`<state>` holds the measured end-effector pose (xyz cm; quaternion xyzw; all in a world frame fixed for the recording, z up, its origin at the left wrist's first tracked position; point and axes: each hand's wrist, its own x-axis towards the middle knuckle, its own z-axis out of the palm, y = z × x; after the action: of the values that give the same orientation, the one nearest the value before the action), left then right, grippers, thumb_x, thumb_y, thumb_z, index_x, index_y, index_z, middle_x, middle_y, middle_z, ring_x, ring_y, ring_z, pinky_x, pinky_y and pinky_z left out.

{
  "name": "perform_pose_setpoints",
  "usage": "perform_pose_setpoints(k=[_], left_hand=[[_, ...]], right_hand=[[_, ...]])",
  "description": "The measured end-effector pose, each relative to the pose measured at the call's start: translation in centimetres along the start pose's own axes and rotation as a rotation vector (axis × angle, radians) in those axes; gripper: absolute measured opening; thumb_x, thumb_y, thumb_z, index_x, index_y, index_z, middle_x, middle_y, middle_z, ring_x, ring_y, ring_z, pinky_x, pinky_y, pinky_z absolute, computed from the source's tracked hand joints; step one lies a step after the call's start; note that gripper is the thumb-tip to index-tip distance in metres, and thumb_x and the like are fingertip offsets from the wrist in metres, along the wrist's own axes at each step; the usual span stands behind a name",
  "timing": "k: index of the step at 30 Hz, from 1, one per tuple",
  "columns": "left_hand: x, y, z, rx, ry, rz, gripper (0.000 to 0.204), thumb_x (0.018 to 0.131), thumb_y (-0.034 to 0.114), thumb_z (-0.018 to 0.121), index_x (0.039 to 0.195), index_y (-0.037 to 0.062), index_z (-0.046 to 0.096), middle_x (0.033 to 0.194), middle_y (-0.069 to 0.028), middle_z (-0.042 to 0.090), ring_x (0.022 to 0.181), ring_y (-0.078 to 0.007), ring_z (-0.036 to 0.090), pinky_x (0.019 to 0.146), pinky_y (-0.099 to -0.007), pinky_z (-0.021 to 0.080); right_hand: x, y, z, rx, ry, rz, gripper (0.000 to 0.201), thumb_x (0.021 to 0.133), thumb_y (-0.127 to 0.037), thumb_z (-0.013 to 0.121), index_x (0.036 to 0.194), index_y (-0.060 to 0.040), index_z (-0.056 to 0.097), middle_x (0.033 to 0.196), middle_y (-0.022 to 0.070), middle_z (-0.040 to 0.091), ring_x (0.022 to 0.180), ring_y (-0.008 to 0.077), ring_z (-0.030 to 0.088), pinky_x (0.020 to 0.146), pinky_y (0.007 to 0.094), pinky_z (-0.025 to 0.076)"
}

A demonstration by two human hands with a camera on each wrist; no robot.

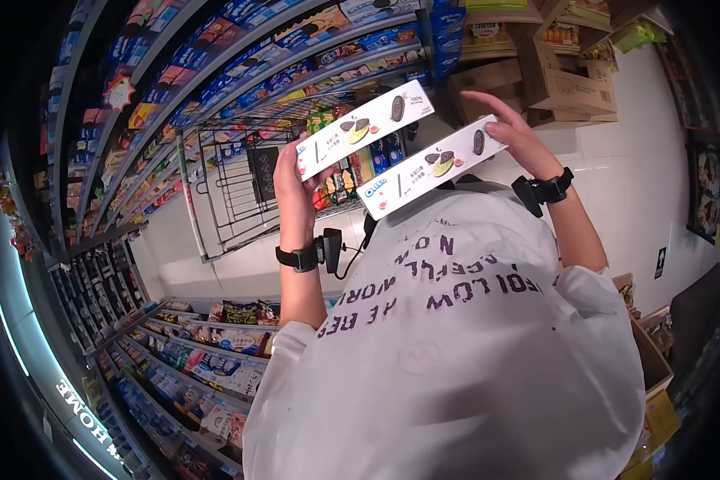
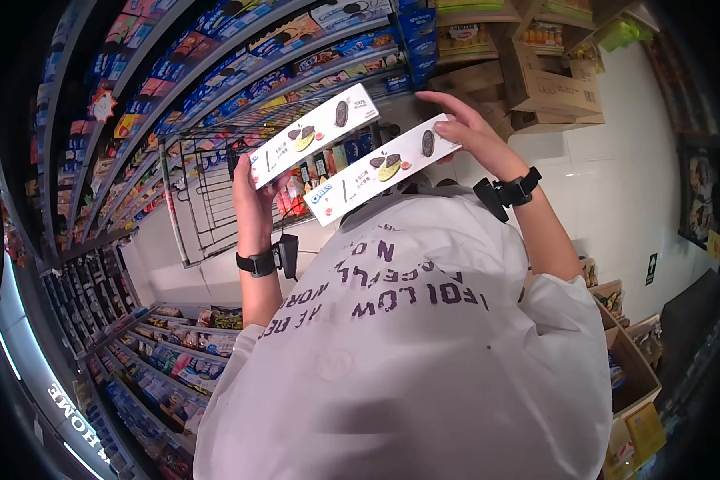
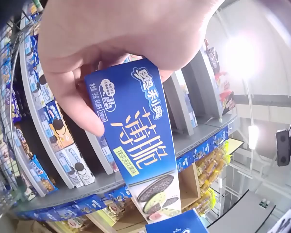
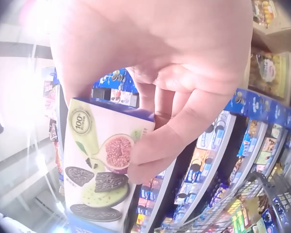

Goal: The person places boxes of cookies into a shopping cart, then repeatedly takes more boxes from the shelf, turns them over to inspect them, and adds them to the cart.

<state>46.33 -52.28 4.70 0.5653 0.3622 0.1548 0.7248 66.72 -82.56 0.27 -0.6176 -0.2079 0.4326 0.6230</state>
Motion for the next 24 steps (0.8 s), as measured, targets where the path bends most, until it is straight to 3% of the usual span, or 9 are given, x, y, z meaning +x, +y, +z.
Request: perform_pose_setpoints(k=[1, 3, 7, 10, 13, 18, 20, 24], left_hand=[[-0.1, 0.1, 0.6, 0.001, -0.027, -0.001, 0.041, 0.1, 0.039, 0.047, 0.118, 0.0034, 0.056, 0.107, -0.0097, 0.067, 0.089, -0.0166, 0.067, 0.073, -0.0295, 0.057], [-0.8, 0.0, 1.7, 0.012, -0.007, 0.003, 0.041, 0.101, 0.036, 0.044, 0.117, 0.0008, 0.055, 0.105, -0.0091, 0.064, 0.09, -0.015, 0.065, 0.073, -0.028, 0.057], [-1.7, -0.9, 2.4, -0.004, -0.017, -0.001, 0.037, 0.1, 0.036, 0.052, 0.115, 0.0027, 0.057, 0.1, -0.0048, 0.063, 0.086, -0.0085, 0.062, 0.073, -0.0225, 0.05], [-1.9, -1.8, 1.3, 0.18, -0.104, 0.002, 0.031, 0.099, 0.035, 0.055, 0.113, 0.0071, 0.061, 0.088, 0.0029, 0.059, 0.075, -0.0003, 0.051, 0.063, -0.0172, 0.042], [-2.2, -2.3, 1.2, 0.209, -0.104, 0.005, 0.031, 0.099, 0.033, 0.055, 0.116, 0.0078, 0.061, 0.089, 0.0029, 0.059, 0.074, 0.0001, 0.051, 0.062, -0.0166, 0.041], [-2.7, -1.7, 1.3, 0.128, -0.131, -0.132, 0.033, 0.1, 0.032, 0.055, 0.124, 0.0086, 0.057, 0.096, 0.0011, 0.061, 0.079, -0.0016, 0.055, 0.065, -0.0173, 0.044], [-2.8, -1.9, 1.7, 0.109, -0.164, -0.163, 0.036, 0.1, 0.032, 0.054, 0.128, 0.0085, 0.055, 0.101, -0.0002, 0.061, 0.083, -0.0027, 0.056, 0.067, -0.0179, 0.046], [-2.4, -3.3, 1.9, 0.085, -0.108, -0.096, 0.043, 0.1, 0.033, 0.054, 0.133, 0.0065, 0.05, 0.111, -0.0042, 0.06, 0.098, -0.0075, 0.055, 0.082, -0.0229, 0.047]], right_hand=[[0.8, 0.0, 0.5, -0.004, -0.011, -0.008, 0.078, 0.081, -0.047, 0.062, 0.147, -0.0125, 0.039, 0.111, 0.0031, 0.061, 0.1, 0.0089, 0.055, 0.092, 0.0262, 0.042], [2.3, 0.2, 1.3, 0.038, -0.072, -0.105, 0.069, 0.089, -0.037, 0.061, 0.149, -0.0142, 0.034, 0.107, 0.0053, 0.063, 0.091, 0.0098, 0.061, 0.069, 0.0251, 0.053], [3.9, 0.8, 2.2, 0.091, -0.083, -0.021, 0.075, 0.089, -0.038, 0.063, 0.15, -0.0092, 0.03, 0.112, 0.0075, 0.063, 0.095, 0.0119, 0.062, 0.072, 0.0267, 0.055], [4.7, 0.9, 2.1, 0.09, -0.082, -0.024, 0.075, 0.089, -0.038, 0.063, 0.148, -0.0049, 0.031, 0.112, 0.0076, 0.063, 0.096, 0.0116, 0.062, 0.072, 0.026, 0.055], [4.9, 0.9, 1.8, 0.065, -0.156, 0.028, 0.073, 0.088, -0.039, 0.063, 0.146, -0.0039, 0.036, 0.114, 0.0087, 0.062, 0.097, 0.0116, 0.062, 0.072, 0.0258, 0.056], [4.7, 0.5, 2.4, 0.165, -0.073, 0.06, 0.068, 0.089, -0.042, 0.063, 0.139, -0.001, 0.044, 0.109, 0.0067, 0.065, 0.09, 0.0094, 0.063, 0.066, 0.024, 0.054], [4.7, 0.2, 2.1, 0.129, -0.071, 0.108, 0.067, 0.09, -0.041, 0.062, 0.139, 0.0001, 0.043, 0.112, 0.007, 0.064, 0.091, 0.009, 0.063, 0.069, 0.0242, 0.054], [4.6, -0.2, 2.7, 0.098, -0.025, 0.148, 0.07, 0.09, -0.043, 0.062, 0.14, 0.0019, 0.042, 0.112, 0.0073, 0.063, 0.092, 0.0095, 0.064, 0.073, 0.0251, 0.054]])
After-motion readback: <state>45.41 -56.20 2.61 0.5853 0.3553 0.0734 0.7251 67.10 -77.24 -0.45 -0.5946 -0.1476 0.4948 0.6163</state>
